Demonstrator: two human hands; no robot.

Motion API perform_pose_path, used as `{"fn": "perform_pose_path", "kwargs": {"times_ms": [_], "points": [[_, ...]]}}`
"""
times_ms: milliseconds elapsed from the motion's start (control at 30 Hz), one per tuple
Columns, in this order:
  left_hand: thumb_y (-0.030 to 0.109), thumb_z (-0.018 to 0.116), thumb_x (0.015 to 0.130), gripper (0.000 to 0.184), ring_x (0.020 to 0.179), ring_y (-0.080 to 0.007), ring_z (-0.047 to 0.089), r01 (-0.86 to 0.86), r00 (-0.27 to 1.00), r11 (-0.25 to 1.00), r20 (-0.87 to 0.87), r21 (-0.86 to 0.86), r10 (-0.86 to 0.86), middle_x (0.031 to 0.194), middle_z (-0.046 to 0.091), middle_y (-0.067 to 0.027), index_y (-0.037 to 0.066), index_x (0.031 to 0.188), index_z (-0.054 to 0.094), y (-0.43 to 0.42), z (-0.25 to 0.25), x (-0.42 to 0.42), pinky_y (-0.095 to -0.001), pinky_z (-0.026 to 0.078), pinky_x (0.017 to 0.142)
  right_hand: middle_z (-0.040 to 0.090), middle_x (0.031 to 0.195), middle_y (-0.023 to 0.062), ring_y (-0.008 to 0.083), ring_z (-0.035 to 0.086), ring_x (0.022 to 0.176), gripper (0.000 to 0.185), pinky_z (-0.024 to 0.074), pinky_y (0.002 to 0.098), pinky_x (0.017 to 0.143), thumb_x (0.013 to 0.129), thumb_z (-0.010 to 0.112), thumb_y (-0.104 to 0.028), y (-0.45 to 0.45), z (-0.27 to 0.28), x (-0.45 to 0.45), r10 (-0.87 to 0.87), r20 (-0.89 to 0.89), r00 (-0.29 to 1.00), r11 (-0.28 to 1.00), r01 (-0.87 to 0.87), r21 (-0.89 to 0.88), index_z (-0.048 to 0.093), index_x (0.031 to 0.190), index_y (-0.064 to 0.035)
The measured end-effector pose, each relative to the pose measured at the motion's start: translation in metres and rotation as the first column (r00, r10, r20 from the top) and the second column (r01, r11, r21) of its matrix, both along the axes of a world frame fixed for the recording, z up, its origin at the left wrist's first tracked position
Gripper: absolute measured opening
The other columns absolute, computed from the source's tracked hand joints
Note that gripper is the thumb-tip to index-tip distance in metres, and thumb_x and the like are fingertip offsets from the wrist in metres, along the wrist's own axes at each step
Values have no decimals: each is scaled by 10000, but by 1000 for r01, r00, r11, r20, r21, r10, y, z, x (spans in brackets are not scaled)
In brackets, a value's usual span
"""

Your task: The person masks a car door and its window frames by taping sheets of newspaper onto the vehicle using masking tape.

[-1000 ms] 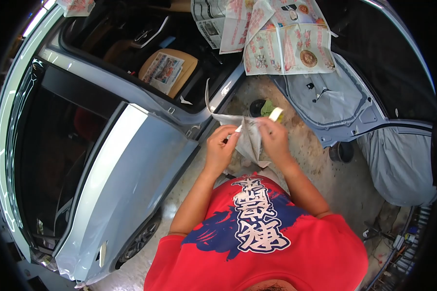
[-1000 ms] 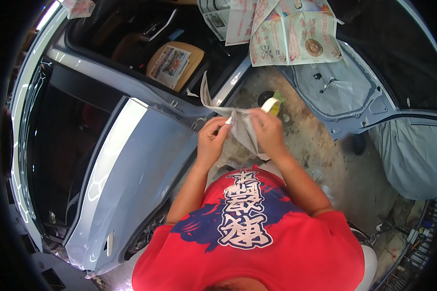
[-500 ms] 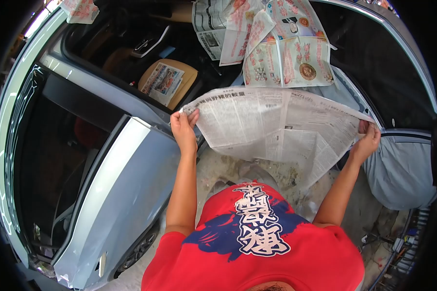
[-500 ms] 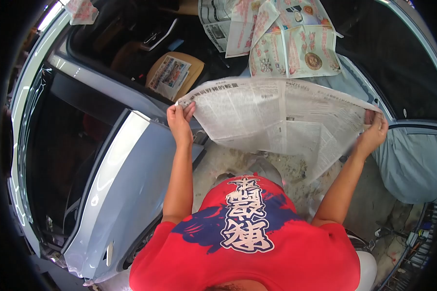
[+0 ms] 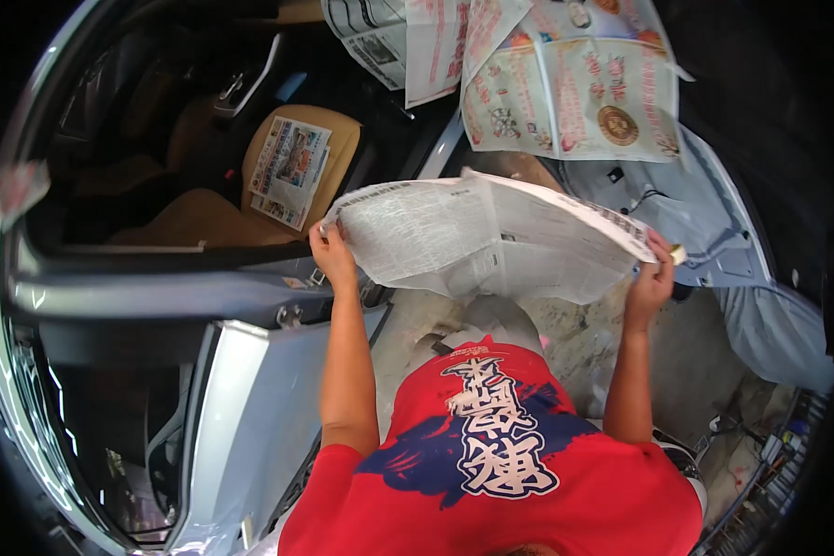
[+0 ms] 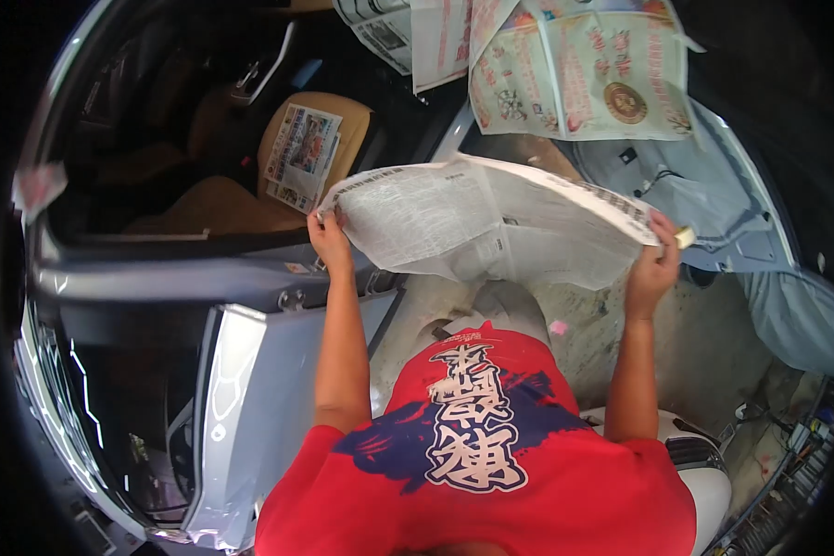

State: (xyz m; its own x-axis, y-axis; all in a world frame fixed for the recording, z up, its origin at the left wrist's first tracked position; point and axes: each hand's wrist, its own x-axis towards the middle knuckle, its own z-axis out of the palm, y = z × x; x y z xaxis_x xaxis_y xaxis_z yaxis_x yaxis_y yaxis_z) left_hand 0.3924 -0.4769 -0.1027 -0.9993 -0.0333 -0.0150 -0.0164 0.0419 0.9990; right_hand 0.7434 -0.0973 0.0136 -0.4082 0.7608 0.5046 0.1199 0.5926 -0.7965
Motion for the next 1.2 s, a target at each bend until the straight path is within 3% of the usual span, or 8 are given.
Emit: {"fn": "perform_pose_path", "kwargs": {"times_ms": [167, 400, 433, 800, 867, 1033, 1133, 1200], "points": [[144, 495, 1030, 215, 884, -210, 700, -56, 985, 940, 133, -336, 106, 1087, 633, -139, -24, 1140, 571, 16, -71, -33, -320, 576, 664, 628, 1271, 217, 364, 615, 1168, 249, 457, 429, 1027, 857, 553, 41, -39, -71, -149, 382, 187, 905, 923, -363, -127, 640, 1089, 15], [86, 436, 1056, 199, 1039, -281, 687, -175, 972, 950, 110, -258, 209, 1175, 652, -190, -56, 1157, 531, 51, -148, -94, -351, 562, 842, 607, 1323, 211, 399, 633, 1079, 201, 514, 411, 916, 908, 591, 11, -17, -224, -344, 559, 317, 766, 821, -457, -342, 606, 1108, 3], [20, 466, 1026, 148, 1079, -297, 656, -98, 983, 854, 86, -511, 165, 1206, 651, -191, -69, 1102, 557, 64, -128, -104, -360, 522, 931, 617, 1313, 203, 386, 638, 1077, 188, 509, 404, 918, 918, 583, 12, -13, -248, -365, 551, 355, 755, 828, -443, -343, 604, 1104, -4], [-96, 499, 926, 171, 1123, -349, 630, -31, 968, 782, -212, -622, -130, 1245, 635, -211, -60, 1057, 602, 68, -174, -158, -398, 509, 971, 691, 933, 221, 373, 664, 850, 224, 493, 436, 743, 970, 618, -206, 96, -504, -581, 191, 290, 938, 685, 85, -724, 622, 1008, 15], [-26, 520, 971, 126, 1049, -276, 632, -138, 982, 801, -187, -583, 33, 1170, 641, -188, -50, 1075, 588, 56, -186, -170, -344, 522, 913, 694, 984, 224, 386, 668, 928, 231, 505, 446, 783, 962, 618, -192, 149, -549, -602, 147, 890, 431, 965, -259, -35, 622, 1022, 31], [118, 583, 1016, 255, 1004, -204, 597, -418, 847, 758, 86, -500, 524, 1189, 582, -176, -62, 1186, 520, 31, -184, -213, -291, 510, 892, 678, 1046, 177, 331, 654, 972, 226, 503, 413, 822, 945, 628, -148, 169, -555, -636, 356, 644, 677, 932, -206, -299, 614, 1090, 25], [142, 624, 1000, 433, 1092, -248, 574, -637, 769, 696, -209, -332, 604, 1306, 519, -204, -54, 1327, 420, 74, -194, -209, -337, 482, 975, 673, 1070, 177, 330, 650, 985, 242, 500, 415, 840, 942, 631, -142, 171, -563, -654, 319, 587, 744, 946, -214, -242, 607, 1115, 25], [124, 633, 979, 549, 1294, -313, 470, -329, 924, 725, -365, -605, 115, 1423, 409, -213, -28, 1416, 337, 95, -217, -170, -475, 436, 1076, 670, 1087, 178, 330, 648, 994, 253, 498, 416, 851, 940, 634, -138, 173, -568, -663, 317, 565, 762, 948, -235, -216, 603, 1131, 25]]}}
